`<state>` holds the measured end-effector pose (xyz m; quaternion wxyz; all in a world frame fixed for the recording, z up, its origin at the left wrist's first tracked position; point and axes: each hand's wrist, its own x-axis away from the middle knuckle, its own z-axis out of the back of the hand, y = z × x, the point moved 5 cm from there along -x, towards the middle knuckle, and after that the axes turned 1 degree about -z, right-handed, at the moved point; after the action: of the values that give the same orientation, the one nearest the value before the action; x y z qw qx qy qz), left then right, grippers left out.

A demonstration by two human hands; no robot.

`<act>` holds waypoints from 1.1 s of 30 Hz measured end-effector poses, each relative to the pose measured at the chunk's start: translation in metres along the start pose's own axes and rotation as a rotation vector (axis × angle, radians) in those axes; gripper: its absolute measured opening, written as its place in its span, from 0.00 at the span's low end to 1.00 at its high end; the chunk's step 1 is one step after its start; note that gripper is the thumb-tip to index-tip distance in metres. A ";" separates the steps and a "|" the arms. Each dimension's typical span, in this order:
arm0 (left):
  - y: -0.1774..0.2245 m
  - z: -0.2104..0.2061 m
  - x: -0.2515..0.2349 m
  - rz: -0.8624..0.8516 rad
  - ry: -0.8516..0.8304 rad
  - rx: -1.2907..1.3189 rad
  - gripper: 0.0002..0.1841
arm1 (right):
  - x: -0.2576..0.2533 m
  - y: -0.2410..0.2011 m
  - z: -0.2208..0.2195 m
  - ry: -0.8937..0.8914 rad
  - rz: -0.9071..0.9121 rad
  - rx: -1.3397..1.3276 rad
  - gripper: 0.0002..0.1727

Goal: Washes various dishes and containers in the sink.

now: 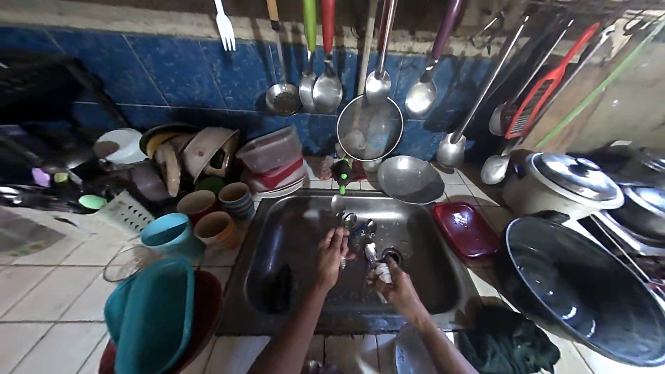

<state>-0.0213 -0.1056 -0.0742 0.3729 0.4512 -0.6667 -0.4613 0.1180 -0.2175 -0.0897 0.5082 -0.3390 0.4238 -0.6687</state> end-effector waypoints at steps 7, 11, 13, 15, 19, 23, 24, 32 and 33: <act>-0.001 -0.031 0.034 -0.151 -0.361 -0.739 0.19 | -0.028 -0.035 0.025 0.089 0.291 -0.389 0.28; 0.007 -0.026 0.042 -0.219 -0.434 -0.807 0.19 | -0.036 -0.036 0.011 0.141 0.338 -0.385 0.48; 0.008 -0.018 0.043 -0.249 -0.449 -0.806 0.18 | -0.036 -0.033 0.007 0.191 0.338 -0.387 0.58; 0.013 -0.013 0.047 -0.256 -0.476 -0.839 0.19 | -0.035 -0.030 0.009 0.233 0.315 -0.372 0.62; 0.014 -0.005 0.050 -0.208 -0.559 -0.908 0.19 | -0.034 -0.034 0.006 0.074 0.255 -0.335 0.33; 0.000 0.000 0.041 -0.141 -0.491 -0.869 0.20 | -0.035 -0.038 0.006 0.178 0.240 -0.022 0.27; -0.005 0.001 0.038 -0.123 -0.469 -0.830 0.20 | -0.033 -0.041 0.005 0.237 0.278 0.053 0.26; 0.006 -0.017 0.049 -0.147 -0.349 -0.677 0.21 | -0.028 -0.053 0.012 0.541 0.369 0.116 0.26; 0.008 -0.021 0.052 -0.132 -0.331 -0.664 0.20 | -0.031 -0.052 0.013 0.571 0.309 0.019 0.26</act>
<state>-0.0201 -0.1592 -0.0558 0.3557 0.2672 -0.5013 -0.7421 0.1170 -0.1842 -0.0373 0.4675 -0.0644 0.5894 -0.6557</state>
